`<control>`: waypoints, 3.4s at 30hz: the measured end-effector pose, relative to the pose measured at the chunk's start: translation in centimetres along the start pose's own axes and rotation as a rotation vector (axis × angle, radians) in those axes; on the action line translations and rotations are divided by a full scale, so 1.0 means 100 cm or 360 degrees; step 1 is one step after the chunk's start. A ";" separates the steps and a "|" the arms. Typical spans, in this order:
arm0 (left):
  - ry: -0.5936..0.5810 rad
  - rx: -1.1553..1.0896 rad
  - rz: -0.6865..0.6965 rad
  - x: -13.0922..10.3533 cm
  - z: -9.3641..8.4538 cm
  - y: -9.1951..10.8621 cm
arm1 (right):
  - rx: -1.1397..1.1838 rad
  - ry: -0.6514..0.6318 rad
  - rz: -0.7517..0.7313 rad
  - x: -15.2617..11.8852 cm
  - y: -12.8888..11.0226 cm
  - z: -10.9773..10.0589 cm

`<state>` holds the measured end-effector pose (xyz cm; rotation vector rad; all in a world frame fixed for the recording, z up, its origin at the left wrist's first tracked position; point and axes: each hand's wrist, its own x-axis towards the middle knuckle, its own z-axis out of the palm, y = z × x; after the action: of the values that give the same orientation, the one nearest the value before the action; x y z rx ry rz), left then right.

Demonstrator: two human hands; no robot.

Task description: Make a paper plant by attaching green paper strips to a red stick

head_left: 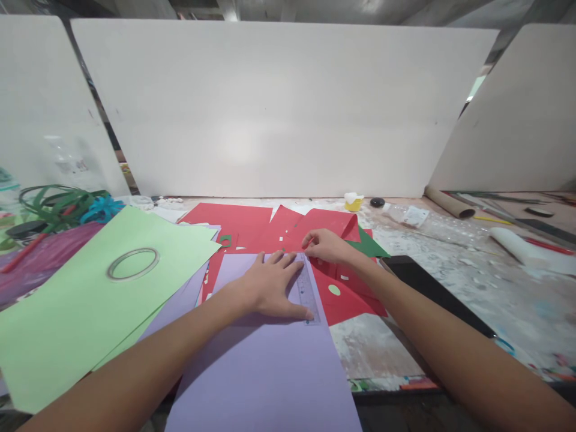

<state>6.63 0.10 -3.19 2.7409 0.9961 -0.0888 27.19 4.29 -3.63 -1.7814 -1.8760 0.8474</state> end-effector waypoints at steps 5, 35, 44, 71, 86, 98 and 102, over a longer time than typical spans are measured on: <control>-0.0004 0.0005 -0.0003 0.001 0.001 -0.001 | 0.0003 -0.0012 0.0007 0.001 0.000 0.000; -0.0028 0.0013 0.0004 0.000 0.000 -0.001 | -0.0246 0.0105 -0.0017 0.001 -0.004 0.005; -0.0024 0.0014 0.0025 0.003 -0.002 -0.001 | -0.0535 0.0232 -0.0081 -0.003 -0.019 0.016; -0.0037 -0.0001 0.0014 0.003 0.000 -0.003 | -0.0350 -0.0040 0.0022 -0.005 -0.009 -0.003; -0.0043 0.0000 0.0009 0.003 -0.001 -0.002 | -0.0342 -0.0089 0.0074 0.000 -0.006 -0.005; -0.0084 -0.0017 -0.0019 0.003 -0.004 0.001 | -0.0289 -0.0154 0.0066 -0.014 -0.018 -0.006; -0.0076 -0.0001 -0.0016 0.003 -0.003 0.001 | -0.0253 -0.0231 0.0074 -0.011 -0.013 -0.010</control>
<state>6.89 0.31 -2.89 2.7200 0.9971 -0.1552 26.97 3.34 -1.90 -1.9101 -2.0520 0.8881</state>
